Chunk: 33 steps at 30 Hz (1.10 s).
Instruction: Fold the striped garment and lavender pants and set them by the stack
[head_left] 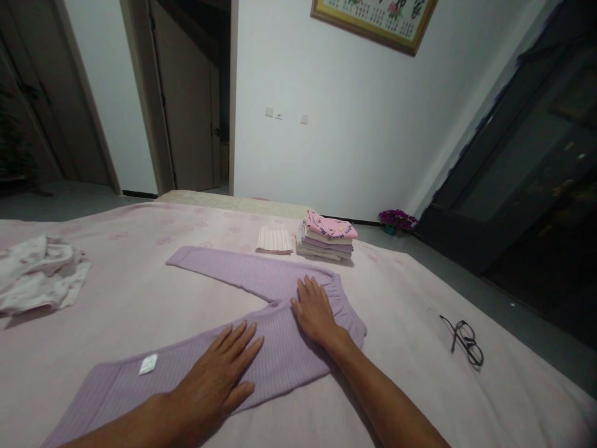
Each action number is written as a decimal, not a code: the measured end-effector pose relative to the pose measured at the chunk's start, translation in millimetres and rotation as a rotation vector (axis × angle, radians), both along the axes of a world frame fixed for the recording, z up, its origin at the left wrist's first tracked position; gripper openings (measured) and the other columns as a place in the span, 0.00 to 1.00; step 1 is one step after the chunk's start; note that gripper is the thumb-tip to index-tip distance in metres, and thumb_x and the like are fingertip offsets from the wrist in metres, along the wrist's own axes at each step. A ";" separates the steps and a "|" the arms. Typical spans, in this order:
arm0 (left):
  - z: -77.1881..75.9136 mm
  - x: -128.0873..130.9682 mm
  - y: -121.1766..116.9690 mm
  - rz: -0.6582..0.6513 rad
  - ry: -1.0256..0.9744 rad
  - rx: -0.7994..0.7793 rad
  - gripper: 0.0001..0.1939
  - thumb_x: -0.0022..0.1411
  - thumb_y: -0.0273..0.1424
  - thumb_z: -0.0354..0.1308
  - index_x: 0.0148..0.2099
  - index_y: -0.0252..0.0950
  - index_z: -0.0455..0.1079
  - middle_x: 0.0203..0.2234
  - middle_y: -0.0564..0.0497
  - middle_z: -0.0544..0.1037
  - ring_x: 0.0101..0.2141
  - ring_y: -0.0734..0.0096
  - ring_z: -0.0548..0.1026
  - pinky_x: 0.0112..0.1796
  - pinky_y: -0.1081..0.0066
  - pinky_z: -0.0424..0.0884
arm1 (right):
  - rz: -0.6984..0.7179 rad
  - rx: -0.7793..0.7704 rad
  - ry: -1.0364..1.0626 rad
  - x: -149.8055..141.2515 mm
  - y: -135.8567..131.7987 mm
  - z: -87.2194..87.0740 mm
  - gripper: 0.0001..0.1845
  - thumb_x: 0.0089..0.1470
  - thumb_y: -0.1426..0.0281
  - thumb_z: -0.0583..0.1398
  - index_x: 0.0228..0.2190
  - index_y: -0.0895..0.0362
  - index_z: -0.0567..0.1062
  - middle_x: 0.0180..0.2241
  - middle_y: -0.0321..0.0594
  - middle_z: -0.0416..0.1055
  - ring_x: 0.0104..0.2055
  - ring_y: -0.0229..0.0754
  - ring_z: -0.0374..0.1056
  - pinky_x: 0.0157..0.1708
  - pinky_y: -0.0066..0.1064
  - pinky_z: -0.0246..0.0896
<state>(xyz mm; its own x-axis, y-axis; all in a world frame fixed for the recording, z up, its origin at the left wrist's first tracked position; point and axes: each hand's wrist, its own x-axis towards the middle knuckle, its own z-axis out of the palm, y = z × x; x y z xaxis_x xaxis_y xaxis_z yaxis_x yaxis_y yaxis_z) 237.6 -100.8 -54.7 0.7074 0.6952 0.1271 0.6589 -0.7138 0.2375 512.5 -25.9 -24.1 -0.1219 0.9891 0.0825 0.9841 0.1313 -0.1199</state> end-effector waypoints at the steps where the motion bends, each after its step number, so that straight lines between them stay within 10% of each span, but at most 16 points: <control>1: 1.6 -1.8 -3.1 -0.012 0.033 -0.025 0.36 0.70 0.47 0.49 0.74 0.53 0.39 0.72 0.50 0.46 0.70 0.51 0.47 0.66 0.45 0.49 | 0.075 -0.007 0.015 -8.7 -7.7 -1.0 0.35 0.68 0.56 0.43 0.69 0.62 0.52 0.72 0.49 0.41 0.74 0.51 0.33 0.69 0.45 0.29; 4: 11.4 -11.5 -6.3 -0.036 0.097 -0.053 0.34 0.72 0.46 0.46 0.74 0.52 0.39 0.72 0.50 0.43 0.70 0.53 0.45 0.67 0.46 0.48 | 0.198 -0.048 0.030 -17.8 -19.2 -7.0 0.36 0.69 0.54 0.43 0.69 0.60 0.52 0.72 0.47 0.42 0.74 0.50 0.34 0.69 0.46 0.29; 10: 22.4 -33.6 -14.8 -0.053 0.077 -0.001 0.33 0.72 0.48 0.46 0.74 0.56 0.39 0.72 0.51 0.43 0.70 0.51 0.47 0.66 0.45 0.50 | 0.008 0.084 0.019 11.8 -12.9 -13.1 0.29 0.67 0.65 0.49 0.65 0.62 0.62 0.68 0.52 0.53 0.71 0.51 0.46 0.69 0.51 0.34; 15: 16.0 -38.7 -16.6 -0.058 0.055 0.057 0.34 0.71 0.48 0.48 0.73 0.56 0.40 0.72 0.52 0.46 0.69 0.51 0.50 0.66 0.46 0.52 | 0.413 0.184 0.184 -1.7 -30.2 -5.6 0.20 0.63 0.72 0.53 0.53 0.53 0.75 0.58 0.41 0.71 0.60 0.41 0.64 0.63 0.35 0.52; 33: 13.1 -53.7 -17.1 -0.094 0.086 0.094 0.36 0.71 0.48 0.47 0.74 0.55 0.36 0.72 0.50 0.43 0.70 0.51 0.49 0.66 0.45 0.54 | 0.583 -0.105 0.097 -41.6 -50.4 9.1 0.34 0.68 0.52 0.49 0.69 0.51 0.51 0.72 0.40 0.43 0.73 0.46 0.37 0.71 0.46 0.29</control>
